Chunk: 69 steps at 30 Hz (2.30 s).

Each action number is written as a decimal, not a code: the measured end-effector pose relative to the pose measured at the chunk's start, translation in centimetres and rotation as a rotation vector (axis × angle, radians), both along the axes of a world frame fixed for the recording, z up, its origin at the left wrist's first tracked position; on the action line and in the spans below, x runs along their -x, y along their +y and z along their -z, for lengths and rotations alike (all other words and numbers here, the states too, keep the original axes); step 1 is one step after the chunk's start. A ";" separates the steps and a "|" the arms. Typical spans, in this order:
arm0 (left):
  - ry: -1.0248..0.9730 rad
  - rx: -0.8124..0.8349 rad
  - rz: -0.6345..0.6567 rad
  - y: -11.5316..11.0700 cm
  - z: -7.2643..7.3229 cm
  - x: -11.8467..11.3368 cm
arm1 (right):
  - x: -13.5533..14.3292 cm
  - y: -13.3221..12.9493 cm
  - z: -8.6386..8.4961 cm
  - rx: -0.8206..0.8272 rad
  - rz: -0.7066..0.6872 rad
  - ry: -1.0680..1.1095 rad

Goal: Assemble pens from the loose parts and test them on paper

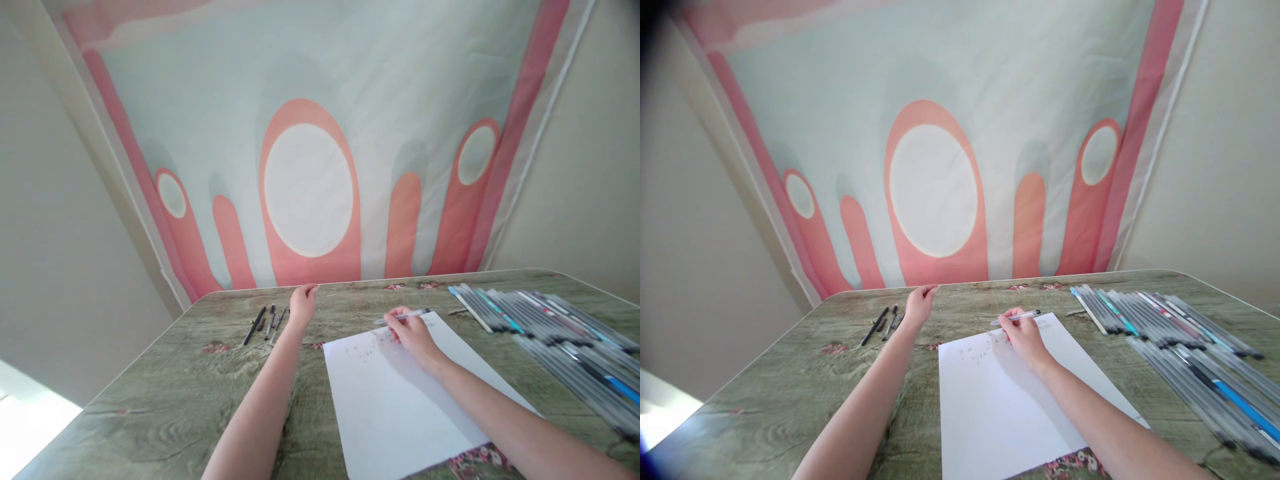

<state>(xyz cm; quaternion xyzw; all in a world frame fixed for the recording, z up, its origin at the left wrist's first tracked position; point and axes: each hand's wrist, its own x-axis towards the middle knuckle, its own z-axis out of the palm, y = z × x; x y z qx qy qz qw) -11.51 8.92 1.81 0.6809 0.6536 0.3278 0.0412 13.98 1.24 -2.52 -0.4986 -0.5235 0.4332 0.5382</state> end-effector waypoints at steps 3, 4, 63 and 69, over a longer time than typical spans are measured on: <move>0.010 -0.011 0.039 -0.3 0.2 -0.5 | 0.0 0.0 -0.1 0.002 -0.005 0.007; 0.017 -0.005 0.064 -0.6 0.5 -0.9 | 0.1 0.0 -0.1 0.005 -0.004 0.007; 0.358 0.376 0.073 -0.5 1.1 0.3 | 0.1 0.0 -0.1 0.010 0.001 0.018; 0.311 0.365 0.037 -0.7 1.1 0.1 | 0.1 0.0 0.0 -0.013 0.017 0.019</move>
